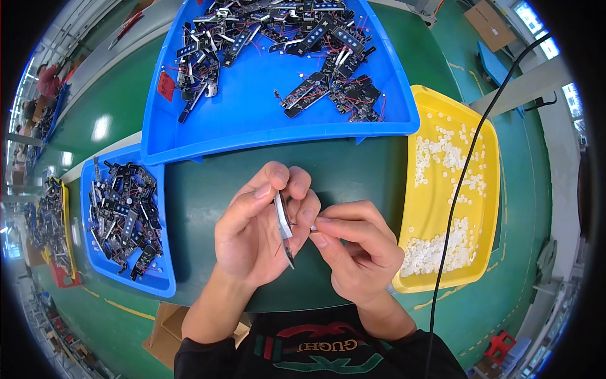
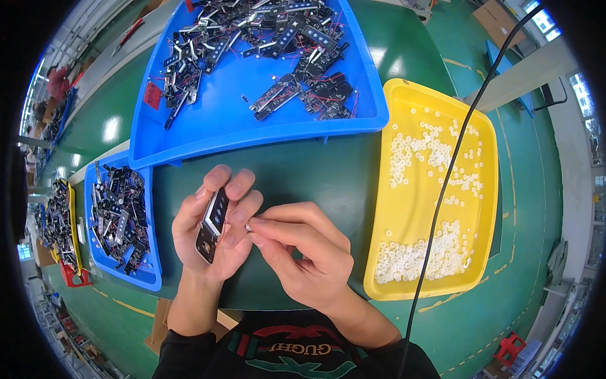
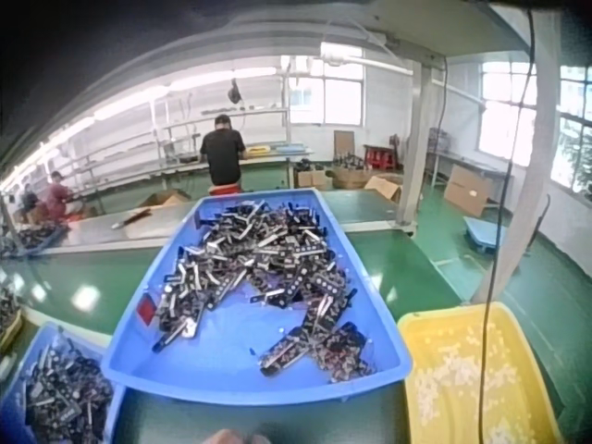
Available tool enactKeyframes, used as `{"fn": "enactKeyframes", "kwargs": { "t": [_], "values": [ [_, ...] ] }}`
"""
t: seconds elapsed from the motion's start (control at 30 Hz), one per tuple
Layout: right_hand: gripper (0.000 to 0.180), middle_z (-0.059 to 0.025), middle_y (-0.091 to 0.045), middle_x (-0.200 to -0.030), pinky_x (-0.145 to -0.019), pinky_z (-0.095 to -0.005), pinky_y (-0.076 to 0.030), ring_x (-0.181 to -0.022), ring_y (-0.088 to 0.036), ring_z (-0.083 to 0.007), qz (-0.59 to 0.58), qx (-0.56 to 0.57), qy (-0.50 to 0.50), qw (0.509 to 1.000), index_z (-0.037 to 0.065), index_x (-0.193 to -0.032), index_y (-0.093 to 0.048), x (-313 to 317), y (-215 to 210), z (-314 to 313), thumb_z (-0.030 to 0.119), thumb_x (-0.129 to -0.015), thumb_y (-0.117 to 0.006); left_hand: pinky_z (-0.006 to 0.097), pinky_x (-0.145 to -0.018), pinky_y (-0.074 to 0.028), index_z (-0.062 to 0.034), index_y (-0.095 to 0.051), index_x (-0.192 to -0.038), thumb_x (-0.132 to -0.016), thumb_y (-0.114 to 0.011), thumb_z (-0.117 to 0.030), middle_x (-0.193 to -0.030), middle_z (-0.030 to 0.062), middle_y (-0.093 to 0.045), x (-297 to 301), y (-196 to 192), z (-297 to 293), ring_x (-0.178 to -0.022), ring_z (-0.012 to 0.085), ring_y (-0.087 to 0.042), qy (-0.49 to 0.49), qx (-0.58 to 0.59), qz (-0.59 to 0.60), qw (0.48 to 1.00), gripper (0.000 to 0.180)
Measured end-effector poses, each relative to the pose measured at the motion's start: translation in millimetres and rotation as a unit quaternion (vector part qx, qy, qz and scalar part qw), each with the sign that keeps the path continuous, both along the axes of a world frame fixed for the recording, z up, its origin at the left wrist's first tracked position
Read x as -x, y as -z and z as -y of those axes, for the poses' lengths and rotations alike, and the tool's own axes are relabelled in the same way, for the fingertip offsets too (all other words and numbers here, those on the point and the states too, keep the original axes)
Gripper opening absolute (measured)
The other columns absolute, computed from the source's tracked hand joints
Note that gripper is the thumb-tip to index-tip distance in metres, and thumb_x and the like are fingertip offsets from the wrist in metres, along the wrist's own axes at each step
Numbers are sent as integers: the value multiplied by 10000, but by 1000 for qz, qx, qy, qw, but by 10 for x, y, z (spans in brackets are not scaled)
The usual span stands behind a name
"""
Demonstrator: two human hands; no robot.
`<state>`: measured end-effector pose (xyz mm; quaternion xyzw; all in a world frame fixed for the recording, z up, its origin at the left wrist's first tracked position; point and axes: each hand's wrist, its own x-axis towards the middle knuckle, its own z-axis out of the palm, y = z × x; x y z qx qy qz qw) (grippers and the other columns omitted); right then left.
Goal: The person repeatedly picks small white cylindrical components from a yellow tray and inserts them into small black circuit boards taken from a blue bin. The person handles the items one at a time, placing the assembled boards back into the blue bin after each insertion.
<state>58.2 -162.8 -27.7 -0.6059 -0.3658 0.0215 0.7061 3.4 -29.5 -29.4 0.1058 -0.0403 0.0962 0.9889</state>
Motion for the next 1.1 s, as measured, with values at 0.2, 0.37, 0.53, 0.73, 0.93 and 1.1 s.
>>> {"fn": "enactKeyframes", "kwargs": {
  "t": [0.2, 0.37, 0.53, 0.73, 0.93, 1.1],
  "values": [
    [200, -113, -621, -919, -526, -213, -428, -646, -556, -89, -63, -5, -18, 998, -33, -979, -679, 37, 29, -7, -86, -787, -682, 261, -607, -494, -39, -509, -1063, -961, -418, -136, -1111, 127, -487, 16, -31, -8, -911, 243, -547, 1, -3, -5, 1000, 168],
    [202, -109, -622, -915, -518, -213, -422, -650, -559, -90, -23, 13, -8, 1000, -34, -982, -680, 50, 19, -16, -81, -785, -685, 257, -658, -499, -37, -505, -1088, -965, -408, -112, -1162, 129, -473, 37, -12, -14, -926, 211, -575, -15, -17, -13, 1000, 174],
    [212, -112, -626, -908, -537, -215, -438, -667, -571, -103, -22, 18, 29, 999, -41, -993, -676, 101, 24, -18, -86, -786, -681, 222, -628, -444, -83, -480, -1062, -962, -417, -88, -1104, 93, -434, 17, -56, 1, -856, 166, -509, -2, -63, -21, 998, 119],
    [257, -114, -635, -905, -564, -213, -450, -689, -573, -109, -71, -3, 1, 997, -53, -1032, -662, 146, -1, -40, -103, -779, -672, 252, -644, -426, -98, -460, -1034, -950, -444, -86, -1062, 76, -422, 25, -68, 66, -806, 151, -457, -17, -56, -15, 998, 86],
    [404, -128, -648, -892, -617, -226, -441, -720, -561, -124, -151, 15, -32, 988, -65, -1178, -583, 247, -49, 21, -106, -779, -626, 296, -659, -414, -78, -427, -959, -893, -522, -54, -1014, 130, -469, 117, -228, -115, -817, 204, -481, -87, -122, -98, 984, 118],
    [305, -121, -597, -852, -618, -252, -426, -691, -528, -153, 35, 171, -6, 985, -63, -1114, -591, 72, -380, 646, -53, -810, -568, 280, -743, -502, -32, -498, -976, -852, -576, -17, -1077, 143, -533, 765, -564, -639, -887, 206, -575, -347, -393, -173, 834, 147]
  ]
}}
